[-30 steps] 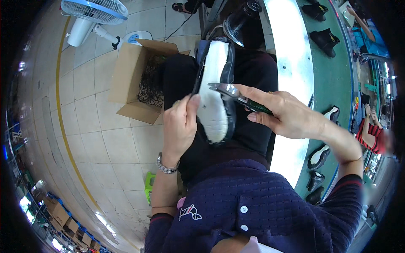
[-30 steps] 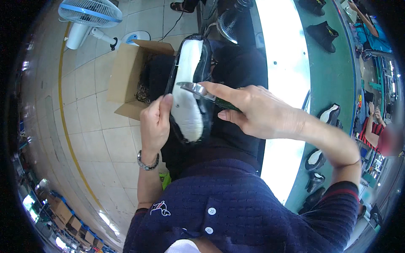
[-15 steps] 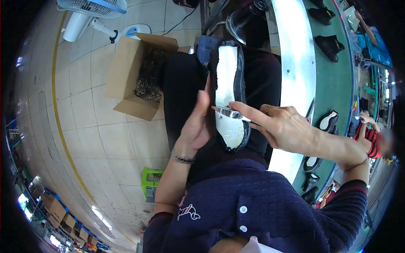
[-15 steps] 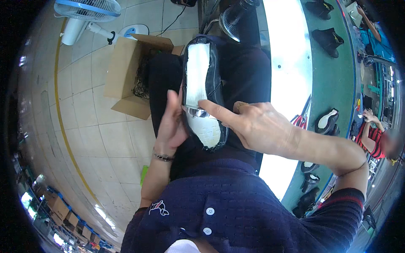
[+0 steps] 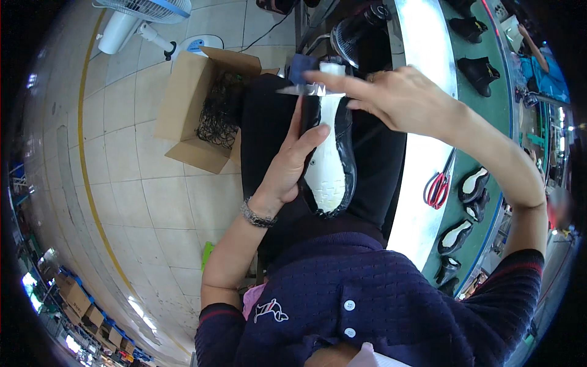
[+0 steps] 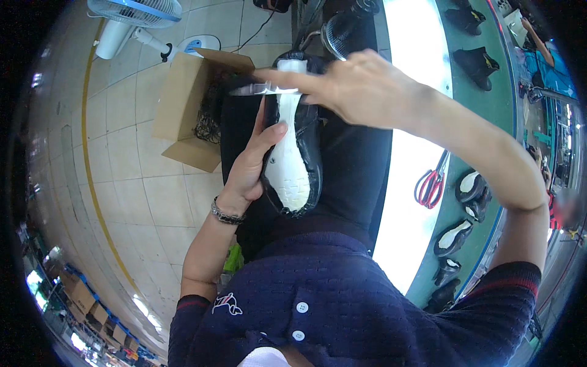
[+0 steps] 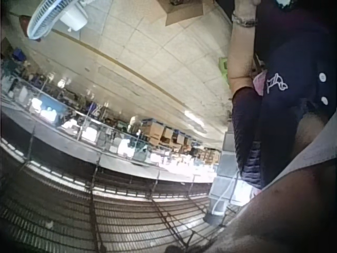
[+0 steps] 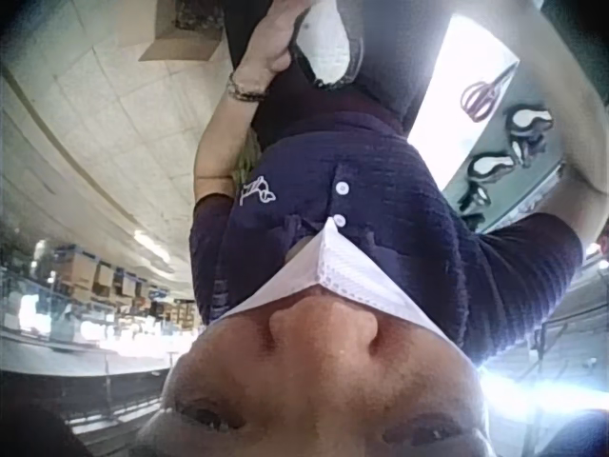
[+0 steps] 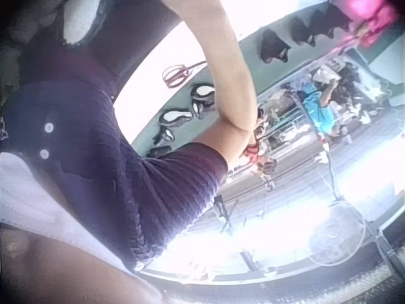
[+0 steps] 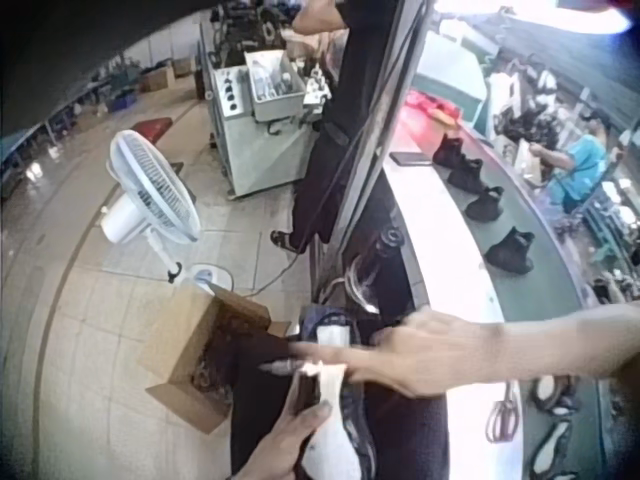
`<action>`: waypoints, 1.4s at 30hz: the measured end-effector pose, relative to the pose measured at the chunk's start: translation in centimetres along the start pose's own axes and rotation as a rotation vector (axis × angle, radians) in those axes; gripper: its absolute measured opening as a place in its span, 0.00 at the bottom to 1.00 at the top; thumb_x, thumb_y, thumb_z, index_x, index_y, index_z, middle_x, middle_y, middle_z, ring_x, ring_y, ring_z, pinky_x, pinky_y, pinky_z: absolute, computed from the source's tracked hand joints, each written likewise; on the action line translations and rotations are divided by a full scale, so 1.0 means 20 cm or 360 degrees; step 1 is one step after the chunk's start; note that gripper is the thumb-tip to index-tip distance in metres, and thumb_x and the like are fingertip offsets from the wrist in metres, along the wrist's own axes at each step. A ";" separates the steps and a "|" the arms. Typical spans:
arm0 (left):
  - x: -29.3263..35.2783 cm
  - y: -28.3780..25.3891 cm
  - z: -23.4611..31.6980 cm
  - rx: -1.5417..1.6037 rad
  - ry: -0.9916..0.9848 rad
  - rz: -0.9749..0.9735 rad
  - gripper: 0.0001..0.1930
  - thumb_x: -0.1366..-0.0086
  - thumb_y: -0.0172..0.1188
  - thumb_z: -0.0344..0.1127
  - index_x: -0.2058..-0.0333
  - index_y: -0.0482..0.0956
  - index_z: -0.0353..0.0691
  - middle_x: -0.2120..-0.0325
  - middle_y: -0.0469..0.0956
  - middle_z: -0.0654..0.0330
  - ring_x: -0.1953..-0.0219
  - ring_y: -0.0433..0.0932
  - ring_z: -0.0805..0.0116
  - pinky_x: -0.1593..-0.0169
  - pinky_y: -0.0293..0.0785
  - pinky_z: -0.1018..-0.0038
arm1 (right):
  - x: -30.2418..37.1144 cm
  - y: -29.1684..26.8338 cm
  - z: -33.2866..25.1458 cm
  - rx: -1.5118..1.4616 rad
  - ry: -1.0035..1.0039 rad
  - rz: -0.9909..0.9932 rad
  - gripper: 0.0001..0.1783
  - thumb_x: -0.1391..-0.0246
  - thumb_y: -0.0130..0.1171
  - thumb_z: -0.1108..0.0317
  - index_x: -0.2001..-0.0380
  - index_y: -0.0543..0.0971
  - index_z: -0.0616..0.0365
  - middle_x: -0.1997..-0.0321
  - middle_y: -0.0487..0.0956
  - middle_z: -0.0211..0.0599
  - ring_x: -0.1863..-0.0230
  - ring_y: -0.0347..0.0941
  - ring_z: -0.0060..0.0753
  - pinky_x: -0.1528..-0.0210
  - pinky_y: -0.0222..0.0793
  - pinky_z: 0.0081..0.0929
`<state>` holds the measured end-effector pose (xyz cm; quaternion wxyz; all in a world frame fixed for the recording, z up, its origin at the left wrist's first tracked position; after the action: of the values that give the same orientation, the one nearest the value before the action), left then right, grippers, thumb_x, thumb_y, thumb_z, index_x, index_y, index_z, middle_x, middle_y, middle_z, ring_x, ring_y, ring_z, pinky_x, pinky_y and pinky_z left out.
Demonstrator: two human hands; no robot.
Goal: Assembling shoe components by fitting the upper to the sole using pliers and glue.
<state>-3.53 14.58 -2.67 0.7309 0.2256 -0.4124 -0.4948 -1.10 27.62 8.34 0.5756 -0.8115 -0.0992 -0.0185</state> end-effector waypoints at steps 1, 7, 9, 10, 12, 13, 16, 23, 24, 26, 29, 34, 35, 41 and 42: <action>0.00 -0.01 -0.01 -0.0002 0.0001 -0.0002 0.45 0.34 0.59 0.43 0.29 0.38 0.48 0.38 0.62 0.56 0.40 0.66 0.69 0.39 0.64 0.72 | -0.02 0.06 0.05 0.0138 0.0095 -0.0209 0.35 0.38 0.53 0.61 0.30 0.54 0.35 0.84 0.76 0.40 0.88 0.71 0.35 0.84 0.68 0.31; 0.01 0.00 0.01 0.0034 -0.0033 -0.0052 0.44 0.34 0.60 0.41 0.29 0.39 0.48 0.42 0.65 0.60 0.45 0.69 0.73 0.42 0.68 0.73 | 0.04 -0.06 -0.13 -0.0052 -0.0092 0.0300 0.37 0.40 0.56 0.62 0.30 0.55 0.37 0.82 0.76 0.40 0.83 0.74 0.39 0.80 0.70 0.36; 0.01 -0.02 0.00 -0.0010 -0.0047 0.0030 0.44 0.35 0.60 0.40 0.29 0.40 0.48 0.43 0.66 0.60 0.47 0.70 0.74 0.44 0.69 0.74 | 0.06 0.05 -0.06 0.0020 0.0101 -0.0016 0.34 0.37 0.53 0.63 0.30 0.54 0.36 0.87 0.75 0.34 0.88 0.73 0.31 0.86 0.68 0.30; 0.01 -0.02 0.00 -0.0024 -0.0058 0.0022 0.44 0.36 0.61 0.39 0.29 0.41 0.48 0.44 0.67 0.60 0.47 0.70 0.73 0.44 0.69 0.74 | 0.05 0.04 -0.07 0.0143 0.0105 -0.0083 0.35 0.37 0.53 0.62 0.30 0.53 0.36 0.86 0.75 0.35 0.89 0.72 0.31 0.86 0.67 0.30; 0.01 -0.04 0.00 -0.0018 -0.0101 0.0043 0.46 0.38 0.62 0.39 0.29 0.41 0.50 0.46 0.67 0.61 0.47 0.71 0.72 0.44 0.69 0.73 | 0.03 0.00 -0.11 0.0288 0.0100 -0.0211 0.35 0.37 0.54 0.61 0.30 0.53 0.35 0.85 0.76 0.36 0.88 0.72 0.33 0.86 0.66 0.31; 0.02 -0.05 0.01 -0.0013 -0.0105 0.0047 0.46 0.38 0.62 0.39 0.29 0.41 0.50 0.46 0.67 0.61 0.47 0.71 0.72 0.44 0.69 0.73 | 0.04 0.01 -0.14 0.0283 0.0100 -0.0217 0.35 0.37 0.54 0.61 0.30 0.53 0.35 0.85 0.76 0.36 0.88 0.72 0.33 0.86 0.66 0.31; 0.03 -0.03 0.00 -0.0030 -0.0182 -0.0002 0.50 0.40 0.64 0.38 0.28 0.36 0.52 0.42 0.65 0.59 0.43 0.67 0.70 0.41 0.65 0.71 | 0.08 0.01 -0.17 -0.0146 0.0230 -0.0098 0.38 0.41 0.57 0.65 0.30 0.55 0.41 0.83 0.77 0.37 0.86 0.72 0.39 0.83 0.67 0.35; 0.05 -0.07 -0.03 0.0009 -0.0313 -0.0142 0.58 0.45 0.69 0.35 0.29 0.30 0.55 0.39 0.59 0.58 0.39 0.63 0.65 0.37 0.60 0.66 | 0.07 -0.09 -0.29 -0.0046 0.0076 0.0082 0.35 0.42 0.58 0.64 0.32 0.60 0.42 0.84 0.77 0.38 0.86 0.74 0.38 0.82 0.69 0.34; 0.04 -0.06 -0.03 0.0031 -0.0298 -0.0225 0.60 0.45 0.70 0.36 0.29 0.27 0.56 0.39 0.60 0.57 0.38 0.63 0.63 0.36 0.60 0.65 | 0.08 -0.07 -0.30 -0.0106 0.0062 0.0189 0.36 0.43 0.59 0.65 0.32 0.59 0.41 0.87 0.73 0.37 0.85 0.74 0.39 0.82 0.70 0.34; 0.05 -0.03 -0.03 0.0029 -0.0208 -0.0262 0.60 0.45 0.70 0.35 0.29 0.27 0.57 0.39 0.59 0.56 0.38 0.62 0.63 0.36 0.60 0.65 | 0.10 0.03 -0.25 -0.0023 0.0283 -0.0189 0.37 0.44 0.59 0.65 0.32 0.59 0.41 0.85 0.75 0.38 0.85 0.75 0.40 0.81 0.71 0.35; 0.08 -0.05 -0.10 -0.0044 0.0057 -0.0320 0.52 0.35 0.63 0.45 0.29 0.27 0.59 0.35 0.55 0.56 0.34 0.57 0.63 0.34 0.58 0.64 | 0.14 0.03 -0.22 0.0149 0.0522 -0.0662 0.39 0.45 0.59 0.68 0.32 0.58 0.36 0.80 0.77 0.41 0.84 0.75 0.41 0.78 0.72 0.38; 0.12 -0.04 -0.30 0.0813 -0.0121 -0.0287 0.37 0.31 0.30 0.66 0.29 0.32 0.62 0.30 0.47 0.58 0.30 0.53 0.61 0.32 0.58 0.60 | 0.24 -0.03 -0.39 0.0328 0.0155 -0.0586 0.46 0.53 0.55 0.80 0.32 0.59 0.27 0.68 0.75 0.48 0.74 0.78 0.38 0.77 0.77 0.30; 0.12 -0.03 -0.29 0.0779 -0.0104 -0.0228 0.37 0.31 0.30 0.66 0.29 0.33 0.62 0.30 0.47 0.58 0.30 0.53 0.61 0.33 0.58 0.60 | 0.23 -0.01 -0.45 0.0599 0.0069 -0.0491 0.52 0.58 0.54 0.83 0.32 0.58 0.21 0.68 0.74 0.46 0.74 0.76 0.33 0.75 0.78 0.31; 0.14 0.02 -0.22 0.0592 0.0110 -0.0240 0.38 0.30 0.40 0.61 0.29 0.34 0.62 0.30 0.48 0.59 0.31 0.54 0.60 0.31 0.55 0.61 | 0.28 0.09 -0.40 0.0632 -0.0013 -0.0242 0.51 0.55 0.53 0.82 0.36 0.59 0.08 0.68 0.74 0.43 0.76 0.73 0.26 0.81 0.75 0.23; 0.14 0.01 -0.22 0.0592 0.0160 -0.0236 0.39 0.29 0.47 0.54 0.29 0.34 0.59 0.31 0.49 0.57 0.31 0.55 0.60 0.31 0.55 0.63 | 0.27 0.08 -0.39 0.0503 0.0004 -0.0240 0.49 0.52 0.53 0.80 0.36 0.60 0.07 0.70 0.74 0.40 0.77 0.73 0.26 0.81 0.75 0.22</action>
<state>0.77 11.72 -3.82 0.6579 0.4108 -0.4419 -0.4507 5.16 20.60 10.18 0.6931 -0.7011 -0.1608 -0.0469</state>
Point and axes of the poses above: each hand's wrist, its own x-axis away from the middle knuckle, its own y-axis out of the palm, z = x × y, the point moved 7 cm from there along -x, towards the middle knuckle
